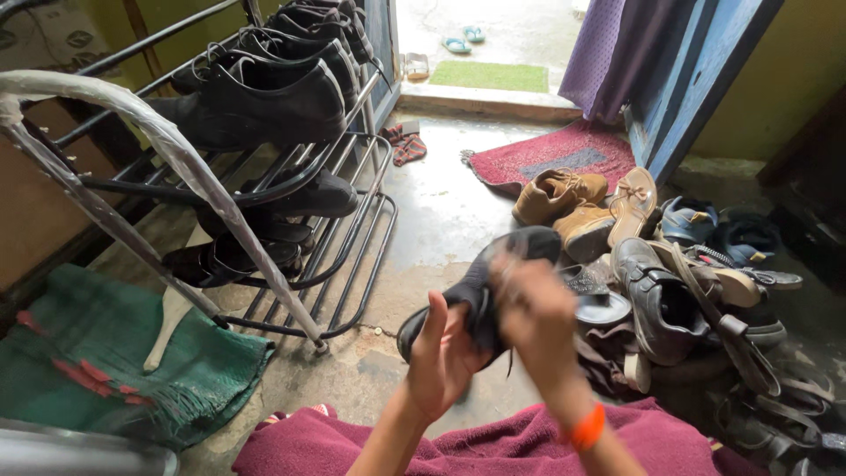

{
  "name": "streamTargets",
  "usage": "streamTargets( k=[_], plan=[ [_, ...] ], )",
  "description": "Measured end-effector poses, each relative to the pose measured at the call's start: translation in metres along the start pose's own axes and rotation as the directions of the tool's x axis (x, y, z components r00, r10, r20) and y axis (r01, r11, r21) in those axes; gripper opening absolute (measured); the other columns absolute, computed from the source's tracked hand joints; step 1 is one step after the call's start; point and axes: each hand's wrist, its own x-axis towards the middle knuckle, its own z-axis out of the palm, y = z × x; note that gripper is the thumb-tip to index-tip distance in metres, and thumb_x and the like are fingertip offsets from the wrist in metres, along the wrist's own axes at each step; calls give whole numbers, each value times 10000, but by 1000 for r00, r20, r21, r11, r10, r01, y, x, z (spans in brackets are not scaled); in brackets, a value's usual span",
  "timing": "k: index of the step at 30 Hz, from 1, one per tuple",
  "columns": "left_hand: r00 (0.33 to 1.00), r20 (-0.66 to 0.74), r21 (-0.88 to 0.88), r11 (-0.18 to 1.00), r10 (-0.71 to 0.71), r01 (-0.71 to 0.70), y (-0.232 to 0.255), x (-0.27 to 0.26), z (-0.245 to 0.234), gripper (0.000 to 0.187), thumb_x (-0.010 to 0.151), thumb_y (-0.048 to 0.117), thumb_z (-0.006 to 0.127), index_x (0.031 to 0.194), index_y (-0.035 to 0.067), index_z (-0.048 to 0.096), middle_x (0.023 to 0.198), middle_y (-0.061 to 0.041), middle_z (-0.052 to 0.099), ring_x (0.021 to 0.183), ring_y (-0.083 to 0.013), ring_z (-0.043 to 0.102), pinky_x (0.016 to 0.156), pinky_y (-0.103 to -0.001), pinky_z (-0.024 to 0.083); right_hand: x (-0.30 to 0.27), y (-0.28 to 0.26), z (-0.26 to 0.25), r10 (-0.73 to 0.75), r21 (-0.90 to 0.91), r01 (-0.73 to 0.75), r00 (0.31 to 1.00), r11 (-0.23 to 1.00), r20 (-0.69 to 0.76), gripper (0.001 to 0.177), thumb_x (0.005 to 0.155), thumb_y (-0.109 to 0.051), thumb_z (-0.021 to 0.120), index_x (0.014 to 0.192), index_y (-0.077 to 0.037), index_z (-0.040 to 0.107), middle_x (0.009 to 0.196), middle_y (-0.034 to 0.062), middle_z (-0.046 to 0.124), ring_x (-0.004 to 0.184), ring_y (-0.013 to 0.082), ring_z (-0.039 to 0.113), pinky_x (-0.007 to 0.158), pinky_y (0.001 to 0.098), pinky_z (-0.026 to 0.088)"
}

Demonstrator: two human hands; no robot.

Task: The person wipes a black shoe with a cloth, then places it on a shoe rack. Next, they pick up a brown boot and scrub it with a green brush, focusing on the sole and sides.

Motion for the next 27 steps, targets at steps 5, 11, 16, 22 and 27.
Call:
streamTargets(
  k=[5, 11, 16, 22, 27],
  plan=[
    [999, -17, -19, 999, -45, 44, -3, -11, -12, 920, 938, 729, 376, 1461, -24, 451, 1284, -63, 628, 1185, -162, 578, 1004, -312, 464, -6, -3, -9, -68, -91, 71, 997, 993, 43, 249, 858, 22, 692, 1096, -37, 736, 901, 164, 687, 750, 291, 697, 675, 398, 557],
    [998, -17, 6, 998, -59, 59, 15, -9, 27, 967, 946, 795, 397, 1474, -12, 469, 1332, -62, 633, 1222, -160, 558, 1000, -321, 443, 40, 13, -16, 107, -119, -111, 993, 987, -39, 189, 1011, -83, 651, 1172, -74, 751, 897, 107, 720, 755, 228, 692, 689, 371, 532],
    [1000, -1, 54, 999, 2, -2, 27, -6, 33, 897, 910, 762, 385, 1444, 48, 481, 1321, -41, 642, 1231, -140, 592, 1040, -325, 476, -5, -27, -20, 381, 228, -436, 891, 871, 247, 329, 855, -76, 674, 1169, -104, 769, 762, 82, 722, 681, 212, 716, 634, 334, 551],
    [999, 19, 3, 999, -39, 39, 7, -20, 34, 827, 998, 674, 408, 1517, 31, 456, 1368, -31, 618, 1238, -122, 559, 1021, -299, 443, 50, 8, -22, 274, -111, -285, 956, 952, -110, 311, 930, -69, 676, 1234, -79, 740, 857, 116, 686, 670, 213, 663, 637, 355, 513],
    [995, 58, 16, 997, 76, -77, 21, -4, 33, 841, 1002, 689, 386, 1501, 12, 384, 1313, -75, 617, 1286, -181, 575, 1115, -366, 482, 3, -47, -16, 27, 37, -27, 1000, 999, 6, 249, 920, -58, 712, 1159, -107, 760, 813, 96, 651, 666, 226, 670, 628, 342, 523]
  ],
)
